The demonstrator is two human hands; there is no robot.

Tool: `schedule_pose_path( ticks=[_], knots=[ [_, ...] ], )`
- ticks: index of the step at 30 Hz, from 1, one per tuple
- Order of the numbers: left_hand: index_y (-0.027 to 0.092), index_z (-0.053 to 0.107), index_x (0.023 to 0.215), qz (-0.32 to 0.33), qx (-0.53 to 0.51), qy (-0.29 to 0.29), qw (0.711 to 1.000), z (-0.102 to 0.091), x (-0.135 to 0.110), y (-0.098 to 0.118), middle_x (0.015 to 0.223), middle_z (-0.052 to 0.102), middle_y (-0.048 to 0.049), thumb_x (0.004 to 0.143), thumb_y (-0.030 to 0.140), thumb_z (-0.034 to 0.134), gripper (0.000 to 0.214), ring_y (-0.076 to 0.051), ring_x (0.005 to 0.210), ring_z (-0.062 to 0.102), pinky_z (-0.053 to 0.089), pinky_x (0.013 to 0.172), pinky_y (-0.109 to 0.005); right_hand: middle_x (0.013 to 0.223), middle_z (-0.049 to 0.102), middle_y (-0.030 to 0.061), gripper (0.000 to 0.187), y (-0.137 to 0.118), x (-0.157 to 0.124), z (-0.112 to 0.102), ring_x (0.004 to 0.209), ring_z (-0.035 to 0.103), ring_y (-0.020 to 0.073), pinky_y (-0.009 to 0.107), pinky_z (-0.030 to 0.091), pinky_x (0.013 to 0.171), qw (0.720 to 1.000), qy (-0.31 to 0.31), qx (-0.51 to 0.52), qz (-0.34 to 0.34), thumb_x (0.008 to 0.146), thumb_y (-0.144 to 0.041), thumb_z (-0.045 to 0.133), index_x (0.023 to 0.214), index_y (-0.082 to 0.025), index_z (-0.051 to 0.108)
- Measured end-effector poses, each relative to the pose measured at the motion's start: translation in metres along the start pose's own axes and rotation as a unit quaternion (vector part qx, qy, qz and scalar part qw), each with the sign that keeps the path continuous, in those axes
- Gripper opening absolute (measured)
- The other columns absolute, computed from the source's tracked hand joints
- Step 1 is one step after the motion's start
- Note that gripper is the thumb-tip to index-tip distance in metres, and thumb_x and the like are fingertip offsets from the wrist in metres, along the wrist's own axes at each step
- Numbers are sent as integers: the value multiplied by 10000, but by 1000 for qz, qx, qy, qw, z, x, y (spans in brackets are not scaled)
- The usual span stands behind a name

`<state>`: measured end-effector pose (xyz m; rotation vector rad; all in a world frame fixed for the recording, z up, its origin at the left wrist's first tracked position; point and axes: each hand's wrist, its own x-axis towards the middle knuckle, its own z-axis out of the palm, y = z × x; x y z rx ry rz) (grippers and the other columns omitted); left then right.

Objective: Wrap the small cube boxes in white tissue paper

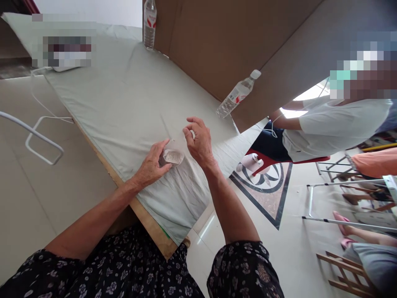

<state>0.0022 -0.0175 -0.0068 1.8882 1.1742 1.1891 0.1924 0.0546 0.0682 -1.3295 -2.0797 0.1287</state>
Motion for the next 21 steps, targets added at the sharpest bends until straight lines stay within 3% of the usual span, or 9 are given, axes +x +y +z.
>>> schedule_pose_path(
  ticks=[5, 12, 21],
  knots=[
    [217, 420, 1536, 13, 23, -13, 1000, -2, 0, 1, 1456, 549, -156, 838, 220, 688, 748, -276, 1294, 578, 475, 1136, -479, 1295, 695, 113, 152, 19, 21, 7, 1205, 627, 231, 413, 484, 1042, 999, 14, 29, 16, 990, -256, 526, 894, -228, 640],
    [206, 607, 1322, -22, 44, -42, 998, -3, 0, -1, 1484, 523, -174, 789, 314, 762, 565, -357, 1486, 442, 384, 1222, -570, 1172, 709, 90, 167, 37, 41, 10, 1110, 633, 193, 364, 498, 991, 994, 24, 91, 57, 966, -234, 555, 804, -221, 593],
    [195, 656, 1282, -44, 7, -44, 998, -6, 0, 11, 1519, 500, -192, 817, 372, 737, 504, -355, 1502, 438, 417, 1205, -550, 1149, 716, 84, 190, 54, 80, 5, 1102, 633, 200, 369, 488, 1000, 994, 29, 85, 64, 965, -254, 545, 787, -223, 602]
  ],
)
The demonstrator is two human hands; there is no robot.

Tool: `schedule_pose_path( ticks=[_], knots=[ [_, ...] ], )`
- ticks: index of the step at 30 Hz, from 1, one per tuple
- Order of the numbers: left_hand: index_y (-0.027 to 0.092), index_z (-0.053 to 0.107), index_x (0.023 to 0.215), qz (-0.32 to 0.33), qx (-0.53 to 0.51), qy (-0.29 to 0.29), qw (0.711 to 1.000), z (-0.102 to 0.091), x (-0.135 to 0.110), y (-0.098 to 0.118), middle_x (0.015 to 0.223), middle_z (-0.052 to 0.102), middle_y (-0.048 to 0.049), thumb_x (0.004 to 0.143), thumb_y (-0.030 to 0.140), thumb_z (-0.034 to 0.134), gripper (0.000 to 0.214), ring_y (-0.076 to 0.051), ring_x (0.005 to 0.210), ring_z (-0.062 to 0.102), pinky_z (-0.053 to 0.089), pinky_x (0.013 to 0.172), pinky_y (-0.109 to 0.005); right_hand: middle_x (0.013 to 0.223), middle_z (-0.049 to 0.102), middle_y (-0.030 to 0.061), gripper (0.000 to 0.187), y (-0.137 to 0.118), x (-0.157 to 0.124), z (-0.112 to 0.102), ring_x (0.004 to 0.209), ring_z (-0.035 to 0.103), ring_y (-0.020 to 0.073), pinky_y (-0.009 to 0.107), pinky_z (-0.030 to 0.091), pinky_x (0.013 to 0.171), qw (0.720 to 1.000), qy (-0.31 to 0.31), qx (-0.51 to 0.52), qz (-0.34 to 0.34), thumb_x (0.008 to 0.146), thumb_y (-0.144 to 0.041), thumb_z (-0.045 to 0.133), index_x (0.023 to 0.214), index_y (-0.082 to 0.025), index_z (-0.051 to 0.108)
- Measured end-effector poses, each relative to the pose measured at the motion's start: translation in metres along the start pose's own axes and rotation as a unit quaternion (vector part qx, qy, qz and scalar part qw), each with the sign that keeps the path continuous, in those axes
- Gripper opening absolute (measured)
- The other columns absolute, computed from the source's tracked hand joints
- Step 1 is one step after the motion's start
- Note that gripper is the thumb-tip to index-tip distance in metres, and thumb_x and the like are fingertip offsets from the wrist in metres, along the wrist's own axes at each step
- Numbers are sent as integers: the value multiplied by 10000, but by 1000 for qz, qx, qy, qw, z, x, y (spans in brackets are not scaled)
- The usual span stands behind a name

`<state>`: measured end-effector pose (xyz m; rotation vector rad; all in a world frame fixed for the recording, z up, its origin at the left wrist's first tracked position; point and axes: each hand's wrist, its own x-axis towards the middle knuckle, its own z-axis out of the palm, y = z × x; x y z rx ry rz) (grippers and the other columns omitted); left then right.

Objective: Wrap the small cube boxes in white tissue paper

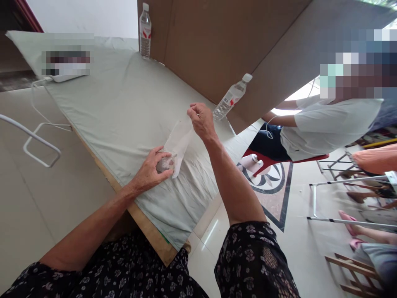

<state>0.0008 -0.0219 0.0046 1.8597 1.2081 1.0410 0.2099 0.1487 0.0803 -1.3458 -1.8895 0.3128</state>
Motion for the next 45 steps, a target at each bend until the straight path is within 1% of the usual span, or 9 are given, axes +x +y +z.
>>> schedule_pose_path(
  ticks=[7, 11, 16, 22, 31, 34, 38, 42, 45],
  knots=[
    [204, 698, 1194, -27, 1, 51, 998, -16, 19, 6, 1447, 570, -161, 865, 439, 688, 405, -318, 1360, 570, 543, 1060, -490, 1005, 700, 53, 327, -1, -45, -15, 945, 637, 183, 342, 515, 892, 989, 135, 31, 53, 1033, -438, 449, 1078, -215, 684],
    [193, 697, 1186, -15, 44, 55, 997, -15, 27, 8, 1385, 607, -153, 842, 427, 713, 416, -314, 1328, 579, 512, 1100, -494, 720, 648, -20, 411, -32, -96, -28, 646, 569, 149, 282, 463, 674, 996, -63, 28, 59, 1049, -496, 447, 1262, -228, 675],
    [190, 686, 1190, -20, 100, 42, 994, 0, 41, 9, 1222, 681, -119, 766, 377, 734, 466, -299, 1200, 618, 516, 1069, -476, 905, 780, 54, 396, -60, -107, -28, 808, 685, 220, 307, 422, 737, 951, -262, -163, 15, 1087, -443, 405, 1267, -244, 697],
    [222, 622, 701, -117, 110, 86, 983, -10, 60, 7, 741, 660, -20, 772, 321, 627, 121, -196, 727, 587, 494, 765, -344, 840, 759, 67, 380, -49, -110, -34, 759, 638, 199, 302, 320, 659, 947, -224, -219, 75, 1070, -389, 463, 877, -201, 730],
    [231, 612, 751, -257, 273, 78, 924, -44, 55, -5, 803, 699, -43, 793, 266, 615, 55, -237, 787, 625, 475, 757, -361, 926, 748, 61, 171, -12, -125, -33, 841, 631, 192, 305, 424, 781, 961, -204, -131, 136, 904, -171, 606, 907, -186, 777],
    [228, 659, 961, -209, 279, 106, 931, -46, 50, -3, 881, 724, -55, 816, 248, 616, 152, -252, 850, 661, 513, 802, -382, 1003, 744, 94, 200, -18, -127, -35, 893, 650, 203, 337, 474, 861, 975, -133, -114, 139, 941, -224, 594, 941, -176, 787],
    [208, 668, 1025, -8, 265, 152, 952, -40, 42, 15, 943, 736, -77, 873, 225, 546, 196, -256, 962, 673, 532, 925, -409, 1069, 755, 100, 319, -37, -128, -35, 900, 675, 207, 363, 531, 878, 991, -92, -25, 96, 979, -421, 600, 1112, -185, 766],
    [188, 659, 1200, 137, 239, 47, 960, -27, 49, 28, 1177, 742, -100, 888, 229, 520, 344, -273, 1195, 645, 470, 1098, -451, 1275, 724, 150, 675, -43, -127, -21, 1093, 684, 284, 419, 550, 932, 984, -151, 3, 89, 872, -567, 728, 1409, -174, 617],
    [162, 591, 1364, 111, 233, -16, 966, -22, 54, 25, 1202, 746, -110, 910, 326, 542, 486, -288, 1229, 638, 440, 1130, -472, 1121, 774, 109, 601, -43, -134, -14, 1004, 704, 250, 406, 543, 942, 982, -158, 12, 102, 889, -388, 725, 1428, -158, 592]
  ],
)
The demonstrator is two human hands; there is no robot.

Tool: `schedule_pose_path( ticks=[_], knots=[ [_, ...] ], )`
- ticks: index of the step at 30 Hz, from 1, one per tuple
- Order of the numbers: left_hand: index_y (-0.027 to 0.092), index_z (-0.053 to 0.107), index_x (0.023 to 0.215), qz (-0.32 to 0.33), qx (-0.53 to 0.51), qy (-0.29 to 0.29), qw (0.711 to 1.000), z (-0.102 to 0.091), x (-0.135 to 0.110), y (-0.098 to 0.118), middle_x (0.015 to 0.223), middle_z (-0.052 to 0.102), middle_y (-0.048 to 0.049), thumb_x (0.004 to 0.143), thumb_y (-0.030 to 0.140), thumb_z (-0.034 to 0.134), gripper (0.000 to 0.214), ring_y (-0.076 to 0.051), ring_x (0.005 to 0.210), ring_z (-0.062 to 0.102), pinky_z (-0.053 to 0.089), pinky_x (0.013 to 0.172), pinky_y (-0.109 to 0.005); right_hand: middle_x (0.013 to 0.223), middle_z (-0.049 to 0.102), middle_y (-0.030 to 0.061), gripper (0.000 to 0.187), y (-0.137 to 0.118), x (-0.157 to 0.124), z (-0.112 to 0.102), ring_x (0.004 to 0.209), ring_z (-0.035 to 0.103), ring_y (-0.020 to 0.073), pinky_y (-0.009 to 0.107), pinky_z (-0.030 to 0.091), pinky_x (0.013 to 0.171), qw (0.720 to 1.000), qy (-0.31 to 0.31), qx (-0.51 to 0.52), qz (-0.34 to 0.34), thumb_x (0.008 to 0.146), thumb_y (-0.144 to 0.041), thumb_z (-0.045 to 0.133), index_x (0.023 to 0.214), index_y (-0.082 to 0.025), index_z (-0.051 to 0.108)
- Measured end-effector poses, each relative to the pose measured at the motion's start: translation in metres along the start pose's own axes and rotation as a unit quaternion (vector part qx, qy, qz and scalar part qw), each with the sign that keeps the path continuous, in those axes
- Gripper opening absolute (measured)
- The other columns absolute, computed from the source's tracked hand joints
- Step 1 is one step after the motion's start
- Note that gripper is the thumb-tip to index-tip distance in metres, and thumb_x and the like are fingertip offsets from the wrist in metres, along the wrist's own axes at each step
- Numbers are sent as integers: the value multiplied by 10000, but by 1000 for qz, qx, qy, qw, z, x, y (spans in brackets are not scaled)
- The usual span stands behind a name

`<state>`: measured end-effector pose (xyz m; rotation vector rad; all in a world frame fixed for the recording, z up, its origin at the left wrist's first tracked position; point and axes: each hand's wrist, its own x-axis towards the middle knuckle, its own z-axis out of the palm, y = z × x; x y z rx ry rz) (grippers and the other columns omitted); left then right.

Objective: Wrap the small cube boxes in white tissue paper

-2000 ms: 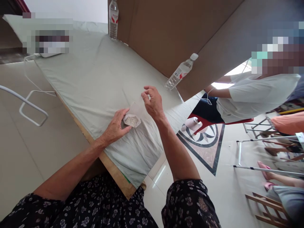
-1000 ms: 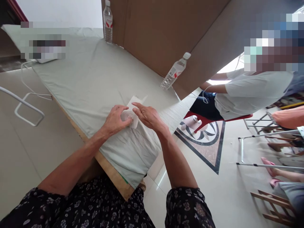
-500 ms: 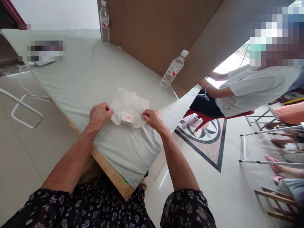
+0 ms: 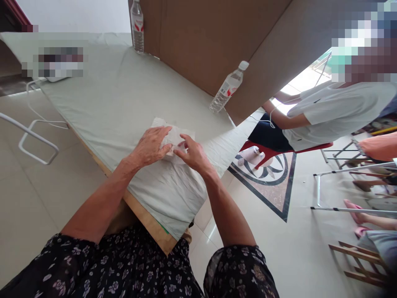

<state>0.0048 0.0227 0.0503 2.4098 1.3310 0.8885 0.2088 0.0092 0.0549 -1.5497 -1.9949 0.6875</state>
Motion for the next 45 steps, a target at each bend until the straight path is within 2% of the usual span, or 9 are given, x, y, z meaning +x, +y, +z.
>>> schedule_pose_path(
  ticks=[3, 9, 16, 21, 28, 31, 35, 40, 45],
  knots=[
    [142, 606, 1371, -68, -1, -25, 997, -6, -8, -4, 995, 775, -91, 987, 447, 453, 513, -266, 1003, 699, 491, 1021, -432, 997, 783, 52, 409, 1, -20, 3, 928, 704, 187, 346, 537, 930, 996, 15, 62, -64, 932, -261, 638, 1332, -184, 666],
    [188, 714, 1269, -166, 75, -173, 968, -33, -37, -2, 792, 755, -48, 954, 495, 509, 485, -276, 817, 711, 506, 780, -378, 959, 798, 51, 290, 4, -64, 8, 819, 707, 165, 299, 543, 769, 974, -170, 112, -94, 973, -416, 652, 1127, -201, 770],
    [207, 760, 1195, -53, 178, -190, 964, -32, -35, 8, 1207, 722, -140, 839, 357, 683, 394, -369, 1190, 628, 480, 1022, -494, 1270, 736, 112, 379, 1, -33, 25, 1145, 680, 260, 440, 534, 1029, 996, 58, 9, -72, 918, -307, 700, 1283, -210, 689],
    [174, 666, 1329, -30, 167, -251, 953, -24, -41, 3, 1376, 638, -154, 826, 417, 718, 561, -365, 1300, 560, 455, 1092, -484, 1351, 701, 137, 522, 13, -9, 45, 1258, 640, 306, 504, 486, 1116, 996, 42, -28, -75, 856, -284, 744, 1359, -203, 630],
    [195, 667, 1320, -91, 173, -223, 955, -10, -50, 6, 1462, 576, -154, 832, 465, 722, 561, -392, 1356, 505, 425, 1109, -510, 1285, 712, 102, 535, 95, -18, -11, 1113, 664, 273, 492, 553, 977, 960, 274, -16, 58, 842, -426, 689, 1338, -247, 598],
    [209, 680, 1290, -90, 165, -206, 960, -4, -51, 8, 1451, 588, -161, 809, 476, 748, 554, -408, 1342, 510, 436, 1092, -535, 1258, 710, 131, 527, 118, -26, -32, 1128, 652, 315, 560, 513, 1030, 959, 248, -80, 114, 811, -402, 695, 1300, -218, 622],
    [220, 681, 1285, -69, 140, -158, 975, -2, -47, 6, 1465, 591, -161, 833, 435, 736, 504, -397, 1331, 527, 445, 1093, -540, 1435, 605, 186, 499, 96, -39, -31, 1341, 546, 372, 619, 412, 1132, 949, 271, -138, 87, 870, -363, 651, 1338, -196, 612],
    [224, 627, 1356, -16, 92, -138, 986, 4, -33, 1, 1470, 592, -149, 876, 347, 673, 498, -366, 1394, 496, 424, 1137, -532, 1455, 628, 125, 390, 37, -38, 1, 1380, 550, 316, 557, 394, 1180, 984, 129, -104, -71, 944, -363, 643, 1319, -256, 651],
    [204, 504, 1485, -22, 81, -192, 978, 17, -32, -18, 1599, 486, -157, 848, 507, 706, 734, -364, 1519, 384, 309, 1240, -525, 1594, 519, 156, 588, 29, -28, 32, 1496, 450, 329, 520, 353, 1225, 990, -24, -126, -64, 925, -432, 709, 1450, -200, 580]
  ],
)
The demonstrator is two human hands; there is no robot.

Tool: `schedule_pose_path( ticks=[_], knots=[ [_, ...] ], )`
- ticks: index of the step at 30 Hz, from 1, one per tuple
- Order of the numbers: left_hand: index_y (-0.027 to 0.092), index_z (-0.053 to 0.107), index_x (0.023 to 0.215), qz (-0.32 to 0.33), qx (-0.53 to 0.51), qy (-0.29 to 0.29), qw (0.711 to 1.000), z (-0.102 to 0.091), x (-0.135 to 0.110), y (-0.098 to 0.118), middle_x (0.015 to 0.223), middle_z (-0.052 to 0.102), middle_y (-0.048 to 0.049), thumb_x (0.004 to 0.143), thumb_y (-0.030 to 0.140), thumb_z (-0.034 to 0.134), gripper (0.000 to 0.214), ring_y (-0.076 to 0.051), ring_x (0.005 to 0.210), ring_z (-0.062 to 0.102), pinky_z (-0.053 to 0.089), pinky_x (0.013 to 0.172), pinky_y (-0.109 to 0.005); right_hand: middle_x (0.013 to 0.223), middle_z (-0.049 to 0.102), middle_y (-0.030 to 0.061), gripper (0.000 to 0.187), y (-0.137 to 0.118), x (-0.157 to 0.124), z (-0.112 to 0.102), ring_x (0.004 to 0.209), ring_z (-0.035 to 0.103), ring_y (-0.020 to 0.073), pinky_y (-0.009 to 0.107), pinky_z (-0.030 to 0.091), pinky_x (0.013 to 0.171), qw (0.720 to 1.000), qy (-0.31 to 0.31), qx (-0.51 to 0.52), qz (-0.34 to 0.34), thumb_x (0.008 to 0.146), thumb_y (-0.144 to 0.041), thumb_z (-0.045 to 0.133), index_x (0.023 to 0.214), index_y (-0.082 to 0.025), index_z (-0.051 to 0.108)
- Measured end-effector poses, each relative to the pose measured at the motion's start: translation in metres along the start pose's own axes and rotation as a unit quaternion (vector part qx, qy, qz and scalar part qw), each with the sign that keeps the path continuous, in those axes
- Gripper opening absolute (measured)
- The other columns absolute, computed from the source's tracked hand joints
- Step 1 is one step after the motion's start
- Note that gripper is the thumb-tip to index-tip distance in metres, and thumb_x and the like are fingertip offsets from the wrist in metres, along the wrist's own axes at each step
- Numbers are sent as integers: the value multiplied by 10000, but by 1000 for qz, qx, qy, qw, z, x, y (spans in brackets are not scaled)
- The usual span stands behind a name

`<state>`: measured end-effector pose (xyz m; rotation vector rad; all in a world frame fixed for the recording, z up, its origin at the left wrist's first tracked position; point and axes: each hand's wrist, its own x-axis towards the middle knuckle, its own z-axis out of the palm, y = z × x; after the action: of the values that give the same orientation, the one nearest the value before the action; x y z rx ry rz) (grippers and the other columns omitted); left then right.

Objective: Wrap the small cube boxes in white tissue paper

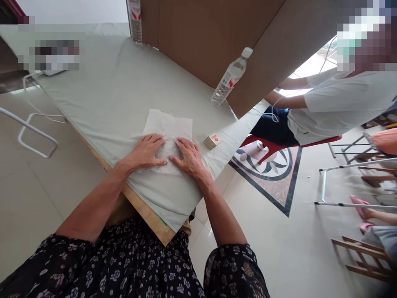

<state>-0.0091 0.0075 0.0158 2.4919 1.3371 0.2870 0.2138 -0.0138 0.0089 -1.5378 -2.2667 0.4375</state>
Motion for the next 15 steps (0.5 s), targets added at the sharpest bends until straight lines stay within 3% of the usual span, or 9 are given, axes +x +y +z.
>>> schedule_pose_path(
  ticks=[5, 9, 12, 15],
  knots=[
    [157, 423, 1557, -9, -10, -20, 1000, 5, -3, -13, 1672, 392, -184, 837, 572, 711, 880, -368, 1588, 283, 235, 1286, -518, 1573, 541, 162, 510, 13, -10, 5, 1485, 461, 329, 537, 336, 1226, 1000, 27, 0, -2, 965, -441, 644, 1404, -184, 614],
    [153, 416, 1562, 1, -27, 12, 1000, 2, -9, -14, 1667, 394, -199, 830, 570, 725, 897, -373, 1588, 289, 241, 1286, -521, 1479, 607, 143, 347, 40, -21, -14, 1405, 518, 346, 597, 356, 1177, 975, 205, -14, 85, 968, -416, 583, 1252, -239, 676],
    [165, 428, 1551, 7, -33, 46, 998, 1, -18, -15, 1639, 441, -193, 842, 562, 710, 860, -373, 1583, 300, 237, 1282, -541, 1538, 524, 193, 559, 72, -21, -28, 1420, 476, 391, 639, 368, 1142, 938, 293, -51, 175, 881, -437, 654, 1386, -212, 569],
    [180, 432, 1544, -4, -35, 40, 999, 4, -24, -15, 1609, 484, -185, 829, 552, 709, 852, -386, 1558, 343, 246, 1270, -568, 1379, 635, 217, 667, 99, -15, -33, 1280, 573, 391, 627, 433, 1075, 934, 264, -37, 236, 808, -447, 689, 1394, -165, 539]
  ],
)
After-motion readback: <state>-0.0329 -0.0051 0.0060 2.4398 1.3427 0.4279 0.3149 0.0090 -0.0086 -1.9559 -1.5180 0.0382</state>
